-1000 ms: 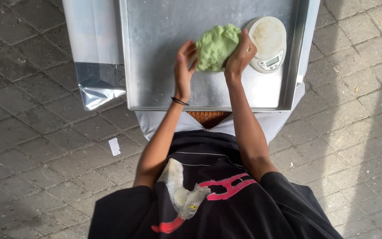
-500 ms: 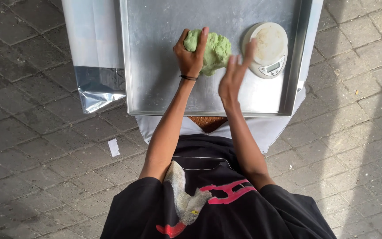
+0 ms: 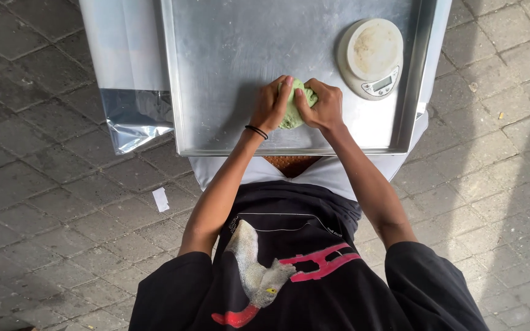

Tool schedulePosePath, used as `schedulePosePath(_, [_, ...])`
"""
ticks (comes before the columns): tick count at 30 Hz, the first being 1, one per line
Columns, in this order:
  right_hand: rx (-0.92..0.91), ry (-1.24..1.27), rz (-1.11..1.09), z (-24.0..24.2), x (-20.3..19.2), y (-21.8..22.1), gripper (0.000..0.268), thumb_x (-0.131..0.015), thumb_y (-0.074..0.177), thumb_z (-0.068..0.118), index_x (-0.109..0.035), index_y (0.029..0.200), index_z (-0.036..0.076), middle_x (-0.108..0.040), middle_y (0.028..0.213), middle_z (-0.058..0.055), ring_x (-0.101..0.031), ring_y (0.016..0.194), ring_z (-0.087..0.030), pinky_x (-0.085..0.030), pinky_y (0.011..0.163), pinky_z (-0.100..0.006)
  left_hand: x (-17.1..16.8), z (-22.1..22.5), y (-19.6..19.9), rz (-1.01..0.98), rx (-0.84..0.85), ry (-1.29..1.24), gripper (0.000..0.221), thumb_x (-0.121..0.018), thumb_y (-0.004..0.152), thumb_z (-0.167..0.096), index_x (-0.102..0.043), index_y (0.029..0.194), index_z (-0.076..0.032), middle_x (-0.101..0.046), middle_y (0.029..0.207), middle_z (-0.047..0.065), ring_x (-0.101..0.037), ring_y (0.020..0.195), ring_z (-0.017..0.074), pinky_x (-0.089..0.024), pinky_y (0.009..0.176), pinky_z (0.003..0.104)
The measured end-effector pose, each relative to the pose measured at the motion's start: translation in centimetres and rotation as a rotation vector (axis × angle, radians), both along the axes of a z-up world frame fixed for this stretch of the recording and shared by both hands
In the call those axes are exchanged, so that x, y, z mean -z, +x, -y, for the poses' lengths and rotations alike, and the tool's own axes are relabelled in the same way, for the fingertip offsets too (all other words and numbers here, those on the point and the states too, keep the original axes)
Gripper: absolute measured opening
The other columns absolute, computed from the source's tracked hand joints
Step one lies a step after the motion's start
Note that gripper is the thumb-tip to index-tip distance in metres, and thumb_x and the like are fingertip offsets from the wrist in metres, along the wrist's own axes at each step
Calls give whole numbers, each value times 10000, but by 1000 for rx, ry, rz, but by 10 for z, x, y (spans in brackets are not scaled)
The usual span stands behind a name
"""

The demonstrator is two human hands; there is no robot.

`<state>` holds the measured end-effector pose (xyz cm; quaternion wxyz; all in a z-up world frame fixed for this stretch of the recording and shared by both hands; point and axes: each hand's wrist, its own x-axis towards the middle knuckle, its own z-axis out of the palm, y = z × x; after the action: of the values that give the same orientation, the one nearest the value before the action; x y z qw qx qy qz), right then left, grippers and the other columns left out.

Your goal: Kneading a small piece of green dough on a metal tray and weighing it on a digital scale.

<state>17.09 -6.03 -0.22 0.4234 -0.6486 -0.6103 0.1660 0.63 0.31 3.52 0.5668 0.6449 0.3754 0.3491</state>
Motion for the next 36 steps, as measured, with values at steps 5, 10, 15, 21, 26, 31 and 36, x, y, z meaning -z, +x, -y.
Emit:
schedulePosePath(5, [90, -230, -160, -9, 19, 4, 491, -643, 994, 467, -559, 591, 199, -408, 410, 7, -411, 399, -162, -353, 467, -301, 13, -7, 4, -96, 33, -14, 607, -342, 1085, -600, -543, 809, -100, -490, 499, 129, -531, 533, 187, -421, 555, 341])
schedulePosePath(10, [138, -375, -389, -21, -54, -17, 527, -527, 1039, 429, -458, 569, 199, -426, 533, 57, -370, 480, -89, -260, 468, -289, -13, 1, 5, -234, -7, 12, 726, -248, 988, -667, -431, 1406, -103, -505, 582, 9, -520, 471, 186, -374, 480, 367])
schedulePosePath(15, [373, -315, -921, -27, -82, -26, 569, -522, 894, 620, -711, 856, 85, -749, 851, -82, -728, 838, -190, -592, 761, -318, -9, 18, 1, -118, -308, 275, 673, -557, 1113, -398, -228, 1656, -177, 75, 1716, 167, 7, 1665, 388, -175, 1379, 603])
schedulePosePath(21, [-71, 31, -990, -17, -43, -29, 632, -325, 1080, 551, -563, 1355, 34, -639, 1262, -147, -606, 1195, -269, -513, 1046, -396, -6, 13, 18, 21, -269, 262, 845, -573, 1010, -656, -231, 1641, -210, -344, 1614, 147, -381, 1531, 310, -385, 1289, 515])
schedulePosePath(26, [-58, -261, -897, -22, -58, -33, 491, -300, 1061, 534, -525, 1131, 103, -537, 1066, -50, -500, 1030, -177, -435, 888, -333, -3, -22, 14, -3, -425, 385, 539, -764, 878, -522, -623, 1209, -121, -640, 1152, 45, -648, 1065, 224, -550, 935, 368])
schedulePosePath(31, [66, -79, -222, -15, -54, -49, 345, -498, 1104, 311, -625, 1343, 97, -675, 1094, -207, -672, 1013, -387, -513, 919, -508, 31, -42, 23, -29, -587, 311, 466, -867, 782, -590, -658, 820, -175, -621, 698, 42, -680, 680, 247, -516, 672, 366])
schedulePosePath(36, [142, 143, -192, -26, -55, -80, 637, -552, 1102, 361, -290, 1625, 110, -321, 1649, -144, -377, 1482, -416, -359, 1203, -588, 46, -35, 21, -31, -517, 268, 436, -762, 945, -380, -645, 841, 27, -574, 623, 232, -621, 594, 426, -476, 600, 431])
